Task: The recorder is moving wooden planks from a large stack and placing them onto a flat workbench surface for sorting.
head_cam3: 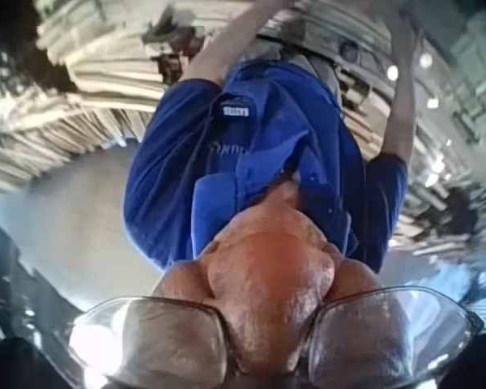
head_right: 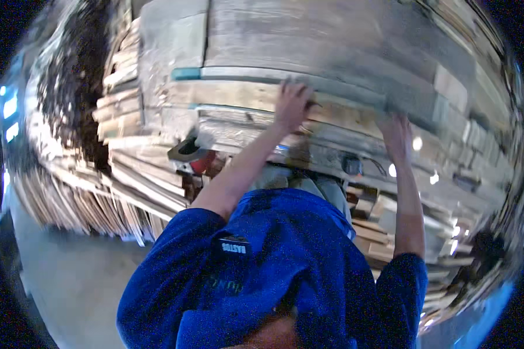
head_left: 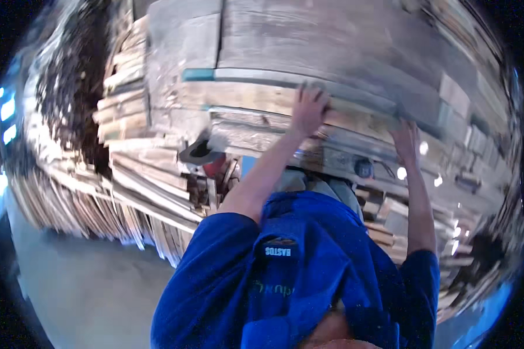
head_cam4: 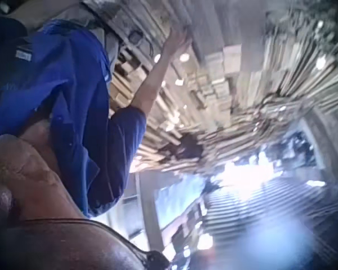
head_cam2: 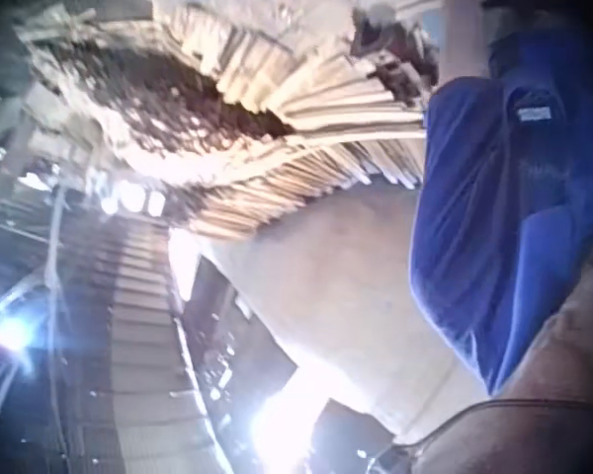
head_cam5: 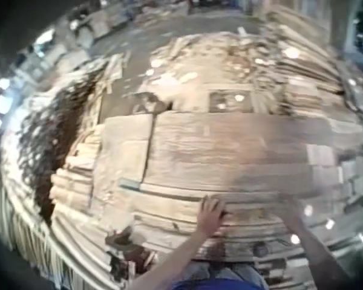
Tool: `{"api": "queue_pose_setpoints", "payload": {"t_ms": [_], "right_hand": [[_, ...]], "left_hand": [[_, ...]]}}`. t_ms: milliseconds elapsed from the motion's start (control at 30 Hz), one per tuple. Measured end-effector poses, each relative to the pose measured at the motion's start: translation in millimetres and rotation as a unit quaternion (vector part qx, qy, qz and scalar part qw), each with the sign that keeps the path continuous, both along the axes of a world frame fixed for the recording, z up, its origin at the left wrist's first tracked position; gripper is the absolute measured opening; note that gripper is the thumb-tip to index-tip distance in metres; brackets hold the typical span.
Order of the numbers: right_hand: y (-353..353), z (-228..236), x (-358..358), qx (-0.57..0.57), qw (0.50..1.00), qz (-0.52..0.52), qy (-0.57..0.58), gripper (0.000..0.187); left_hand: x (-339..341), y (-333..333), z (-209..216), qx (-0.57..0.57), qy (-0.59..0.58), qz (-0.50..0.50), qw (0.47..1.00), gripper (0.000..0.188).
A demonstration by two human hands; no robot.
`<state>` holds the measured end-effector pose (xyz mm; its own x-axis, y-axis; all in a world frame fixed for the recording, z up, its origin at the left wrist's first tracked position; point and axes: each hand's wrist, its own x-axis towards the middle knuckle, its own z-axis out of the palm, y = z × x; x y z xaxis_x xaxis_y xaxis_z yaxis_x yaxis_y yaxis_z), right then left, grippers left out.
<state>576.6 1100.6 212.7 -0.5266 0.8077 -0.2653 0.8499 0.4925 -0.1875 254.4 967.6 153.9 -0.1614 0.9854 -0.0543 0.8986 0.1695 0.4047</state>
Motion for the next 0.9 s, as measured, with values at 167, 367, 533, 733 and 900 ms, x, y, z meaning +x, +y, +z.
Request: {"api": "queue_pose_setpoints", "payload": {"t_ms": [167,367,533,733,900], "right_hand": [[1.3,-38.6,24.7,-0.026,0.997,-0.067,-0.035,0.060],[-13.3,-102.8,48.5,0.166,0.977,-0.070,0.116,0.062],[-23.1,-106.8,24.5,0.146,0.972,-0.182,0.004,0.059],[-19.0,-108.9,32.3,0.189,0.962,-0.185,0.068,0.055],[-15.4,-120.3,37.3,0.222,0.956,-0.185,0.041,0.056]], "left_hand": [[28.0,-9.1,0.1,0.032,0.024,0.023,0.999,0.073],[26.7,0.4,13.0,0.003,-0.013,0.047,0.999,0.074],[26.2,-9.6,8.7,-0.007,-0.013,0.056,0.998,0.072],[29.0,-11.0,4.4,0.026,0.006,0.047,0.999,0.072],[32.6,-16.4,-1.4,0.050,-0.002,0.051,0.997,0.072]]}}
